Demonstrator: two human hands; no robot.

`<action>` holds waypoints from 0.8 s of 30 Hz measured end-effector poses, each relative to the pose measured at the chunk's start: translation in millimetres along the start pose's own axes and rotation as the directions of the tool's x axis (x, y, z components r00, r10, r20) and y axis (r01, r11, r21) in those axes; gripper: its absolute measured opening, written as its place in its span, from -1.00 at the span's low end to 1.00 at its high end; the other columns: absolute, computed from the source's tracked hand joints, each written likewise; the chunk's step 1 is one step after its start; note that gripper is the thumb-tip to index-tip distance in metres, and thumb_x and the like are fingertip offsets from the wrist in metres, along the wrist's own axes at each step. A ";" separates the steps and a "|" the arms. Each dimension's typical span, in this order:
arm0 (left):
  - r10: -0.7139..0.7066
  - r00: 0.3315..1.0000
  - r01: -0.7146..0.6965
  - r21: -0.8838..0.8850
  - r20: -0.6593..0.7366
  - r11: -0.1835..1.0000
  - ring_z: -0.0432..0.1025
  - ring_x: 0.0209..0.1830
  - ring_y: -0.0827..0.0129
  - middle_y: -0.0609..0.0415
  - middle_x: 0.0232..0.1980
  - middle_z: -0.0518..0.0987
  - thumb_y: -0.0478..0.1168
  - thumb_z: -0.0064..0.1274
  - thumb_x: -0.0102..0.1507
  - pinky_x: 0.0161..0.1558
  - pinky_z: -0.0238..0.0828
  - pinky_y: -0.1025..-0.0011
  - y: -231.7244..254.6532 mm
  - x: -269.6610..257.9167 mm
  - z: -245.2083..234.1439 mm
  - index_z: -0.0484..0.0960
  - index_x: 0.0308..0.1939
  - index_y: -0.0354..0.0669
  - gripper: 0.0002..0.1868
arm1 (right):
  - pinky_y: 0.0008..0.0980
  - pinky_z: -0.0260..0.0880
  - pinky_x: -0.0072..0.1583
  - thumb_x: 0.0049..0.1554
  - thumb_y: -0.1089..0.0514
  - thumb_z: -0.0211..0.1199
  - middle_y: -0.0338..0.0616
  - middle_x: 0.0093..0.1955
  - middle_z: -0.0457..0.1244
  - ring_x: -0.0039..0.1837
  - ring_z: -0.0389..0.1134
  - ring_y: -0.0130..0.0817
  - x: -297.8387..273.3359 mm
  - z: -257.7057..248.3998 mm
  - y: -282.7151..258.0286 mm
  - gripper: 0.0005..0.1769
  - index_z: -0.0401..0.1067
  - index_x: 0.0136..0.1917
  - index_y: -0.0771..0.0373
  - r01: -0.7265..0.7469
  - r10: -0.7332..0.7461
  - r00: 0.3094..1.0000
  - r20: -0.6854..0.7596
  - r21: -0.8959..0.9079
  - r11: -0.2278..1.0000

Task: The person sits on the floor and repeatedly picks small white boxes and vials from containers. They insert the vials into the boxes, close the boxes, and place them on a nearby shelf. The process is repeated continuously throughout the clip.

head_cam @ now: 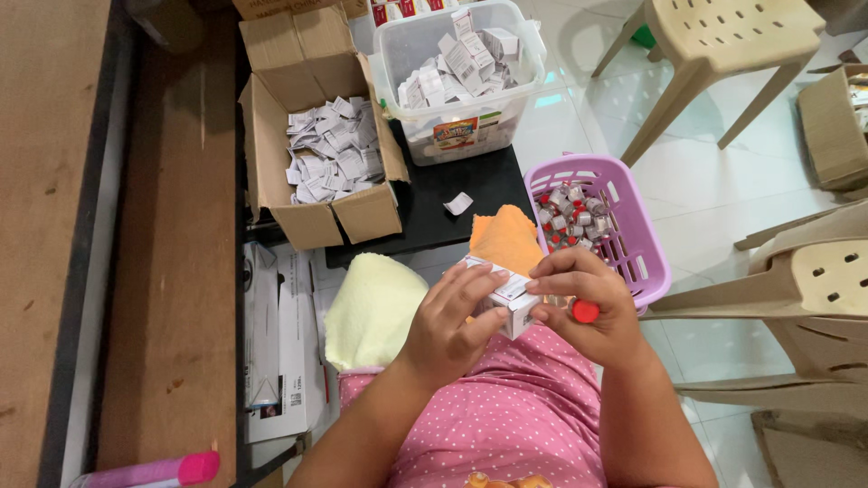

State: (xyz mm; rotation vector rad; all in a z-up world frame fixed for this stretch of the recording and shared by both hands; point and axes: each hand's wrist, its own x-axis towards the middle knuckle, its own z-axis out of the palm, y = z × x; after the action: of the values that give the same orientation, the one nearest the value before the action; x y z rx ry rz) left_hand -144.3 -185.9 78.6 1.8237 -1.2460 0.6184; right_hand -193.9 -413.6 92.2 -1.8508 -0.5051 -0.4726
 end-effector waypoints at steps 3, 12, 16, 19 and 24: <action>-0.005 1.000 0.005 0.008 -0.004 1.000 0.48 0.33 -0.07 -0.02 0.35 0.46 -0.32 0.19 0.34 0.37 0.45 -0.14 -0.2 1.5 0.1 0.36 0.15 0.02 -0.61 | -0.38 0.42 0.12 0.04 0.25 0.42 -0.07 0.05 0.34 0.08 0.42 -0.28 1.8 -2.2 2.0 -0.71 0.53 0.06 0.25 -0.012 0.011 1.000 0.023 0.030 0.999; -0.158 0.979 0.153 0.052 0.125 0.987 0.54 0.11 0.10 0.01 0.21 0.47 -0.32 0.30 0.20 0.20 0.54 0.15 -8.3 -6.2 11.0 0.58 0.27 0.25 -0.42 | -0.44 0.39 0.01 0.03 0.31 0.44 -0.13 -0.08 0.34 -0.06 0.39 -0.41 8.7 17.2 16.4 -0.71 0.49 0.04 0.30 -0.254 0.239 0.963 -0.125 -0.121 0.960; -0.561 0.826 0.510 -0.503 0.060 0.698 0.54 0.15 0.30 0.05 0.21 0.50 -0.29 0.34 0.17 0.14 0.57 0.29 -19.5 -16.6 30.4 0.37 0.30 -0.04 -0.34 | -0.45 0.40 0.19 0.20 0.32 0.36 -0.16 0.07 0.38 0.11 0.40 -0.43 7.7 20.2 22.1 -0.76 0.47 0.15 0.31 -0.220 0.244 0.942 -0.230 0.123 0.968; -0.827 0.561 0.431 -0.860 0.020 0.272 0.47 0.18 0.35 0.05 0.16 0.49 -0.31 0.31 0.21 0.23 0.49 0.27 -40.7 -20.9 38.8 0.22 0.33 -0.16 -0.29 | -0.47 0.40 0.07 0.00 0.29 0.45 -0.13 0.11 0.35 -0.06 0.40 -0.45 8.5 19.3 22.0 -0.56 0.48 0.17 0.34 -0.231 0.229 0.963 -0.142 0.003 0.973; -0.882 0.449 0.319 -0.948 0.142 0.010 0.40 0.21 0.33 0.05 0.20 0.46 -0.29 0.21 0.28 0.24 0.39 0.27 -49.9 -28.2 51.5 0.22 0.32 -0.16 -0.38 | -0.47 0.41 0.12 -0.02 0.27 0.47 -0.09 0.09 0.39 0.11 0.41 -0.44 13.2 42.8 18.3 -0.47 0.45 0.21 0.39 -0.273 0.277 0.952 -0.127 0.046 0.961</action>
State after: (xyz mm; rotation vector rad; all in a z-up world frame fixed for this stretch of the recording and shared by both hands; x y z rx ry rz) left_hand -112.0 -206.1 11.6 0.8652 -0.0445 -0.2084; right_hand -169.4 -377.1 71.8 -1.8142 -0.1584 -0.3940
